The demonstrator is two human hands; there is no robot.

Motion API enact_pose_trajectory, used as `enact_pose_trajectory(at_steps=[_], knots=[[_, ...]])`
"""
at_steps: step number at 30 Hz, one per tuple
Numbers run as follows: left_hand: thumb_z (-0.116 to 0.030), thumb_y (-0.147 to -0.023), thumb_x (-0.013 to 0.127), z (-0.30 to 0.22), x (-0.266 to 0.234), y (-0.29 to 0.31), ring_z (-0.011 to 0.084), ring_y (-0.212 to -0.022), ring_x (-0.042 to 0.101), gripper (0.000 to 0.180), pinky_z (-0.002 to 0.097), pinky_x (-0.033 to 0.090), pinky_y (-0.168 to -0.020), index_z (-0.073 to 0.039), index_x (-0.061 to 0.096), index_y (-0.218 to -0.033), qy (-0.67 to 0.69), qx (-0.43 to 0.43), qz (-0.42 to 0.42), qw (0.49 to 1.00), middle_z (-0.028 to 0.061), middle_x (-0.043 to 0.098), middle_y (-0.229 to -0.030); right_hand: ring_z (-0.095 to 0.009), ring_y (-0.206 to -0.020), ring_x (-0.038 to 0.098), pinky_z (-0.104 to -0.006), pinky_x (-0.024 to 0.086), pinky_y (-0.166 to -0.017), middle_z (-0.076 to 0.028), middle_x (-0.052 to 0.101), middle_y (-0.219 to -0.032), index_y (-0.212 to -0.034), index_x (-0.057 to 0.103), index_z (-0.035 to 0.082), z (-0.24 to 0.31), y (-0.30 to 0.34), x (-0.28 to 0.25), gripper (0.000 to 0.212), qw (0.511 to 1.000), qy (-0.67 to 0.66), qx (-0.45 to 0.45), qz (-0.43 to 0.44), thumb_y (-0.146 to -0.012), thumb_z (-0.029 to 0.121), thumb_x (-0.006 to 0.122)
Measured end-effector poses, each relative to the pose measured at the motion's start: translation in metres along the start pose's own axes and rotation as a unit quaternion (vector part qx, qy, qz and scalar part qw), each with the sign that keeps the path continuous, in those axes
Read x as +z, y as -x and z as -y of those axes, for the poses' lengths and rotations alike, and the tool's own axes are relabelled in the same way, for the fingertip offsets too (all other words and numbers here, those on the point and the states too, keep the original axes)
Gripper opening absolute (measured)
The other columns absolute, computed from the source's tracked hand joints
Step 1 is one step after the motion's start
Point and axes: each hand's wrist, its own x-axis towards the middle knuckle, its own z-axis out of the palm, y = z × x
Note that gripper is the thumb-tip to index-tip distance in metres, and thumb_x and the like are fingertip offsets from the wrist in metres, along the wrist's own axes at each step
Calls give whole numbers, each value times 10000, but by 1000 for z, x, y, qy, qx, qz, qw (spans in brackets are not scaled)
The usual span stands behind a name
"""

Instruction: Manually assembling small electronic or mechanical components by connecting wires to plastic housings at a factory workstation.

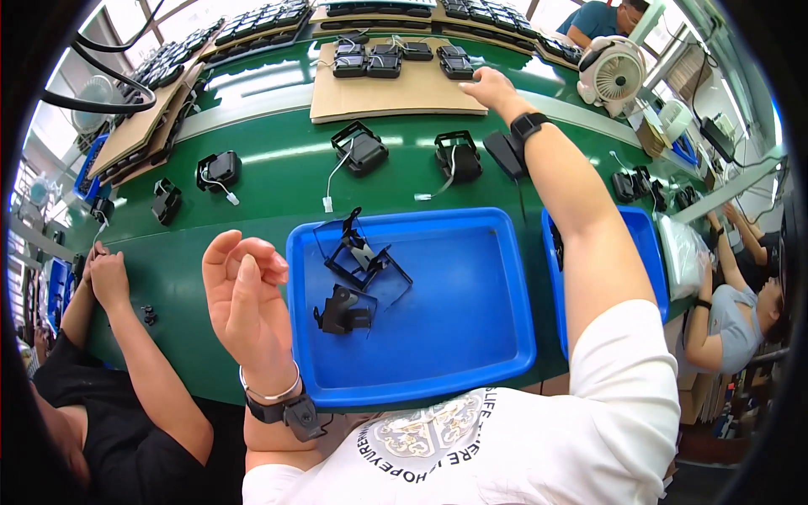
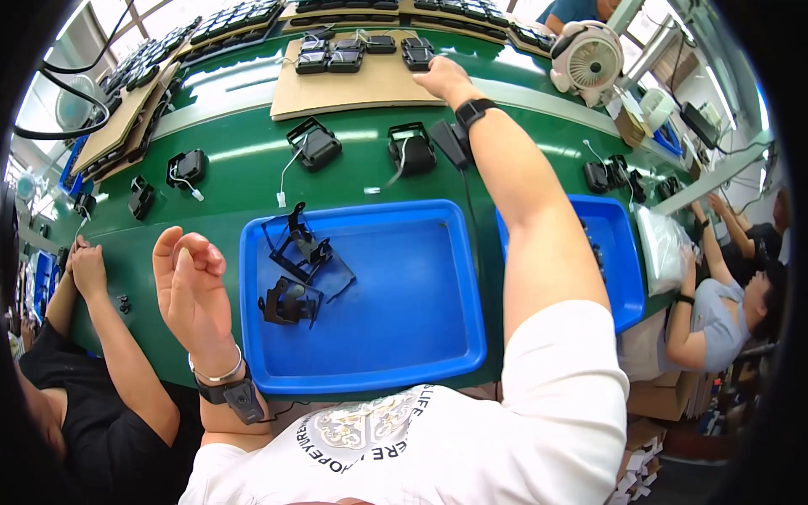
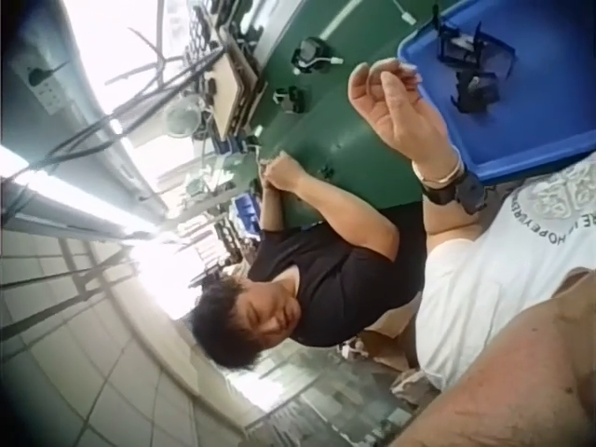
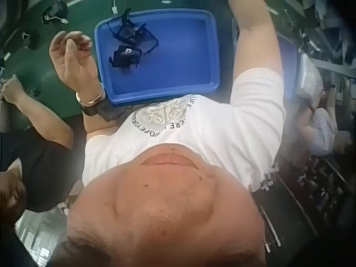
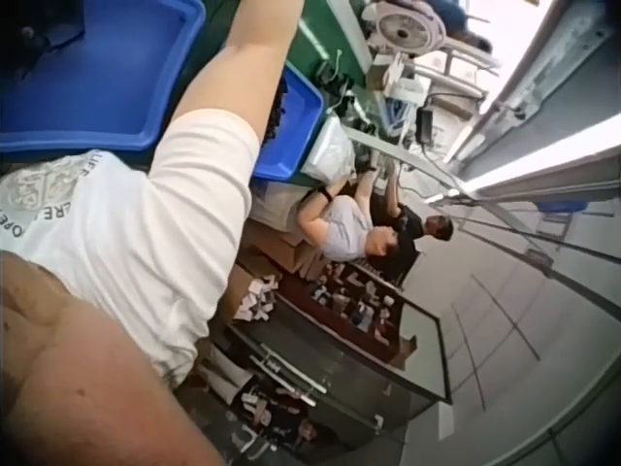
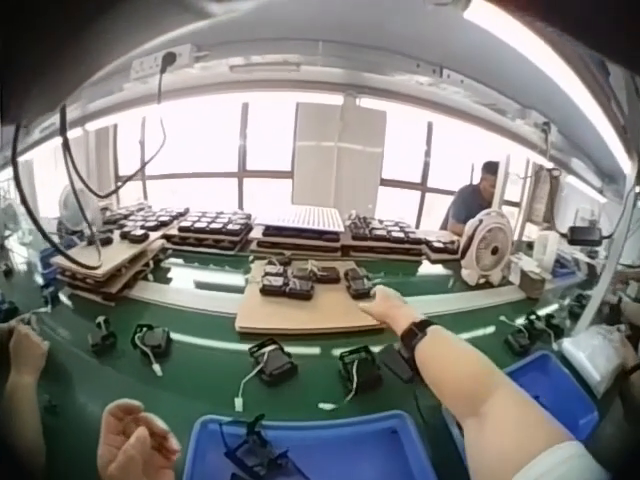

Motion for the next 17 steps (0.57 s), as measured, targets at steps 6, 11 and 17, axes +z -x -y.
enact_pose_trajectory(at_steps=[6,11,17], knots=[[-70,-901,492,13,8,7,152,-754,519,302,255,420,-662,-4,440,-1191,-101,-19,-18,995,108,574,-902,-320,-1069,569,-384,447,-915,-231,588,-1127,-1166,529,-28,-6,-67,33,780,986,32,106,-123,-651,534,695],[-86,-887,518,16,7,8,152,-745,514,332,256,421,-662,0,432,-1196,-102,-68,-16,992,105,568,-882,-325,-1119,541,-385,433,-938,-222,561,-1189,-1238,478,-20,-8,-95,59,857,970,56,183,-151,-656,575,682],[-47,-852,518,17,5,5,158,-756,542,368,266,442,-712,-4,412,-1202,-118,-72,3,990,121,591,-896,-318,-1300,348,-432,348,-1027,-144,299,-1450,-1417,212,39,-13,-109,52,990,980,36,170,100,-698,534,681]])
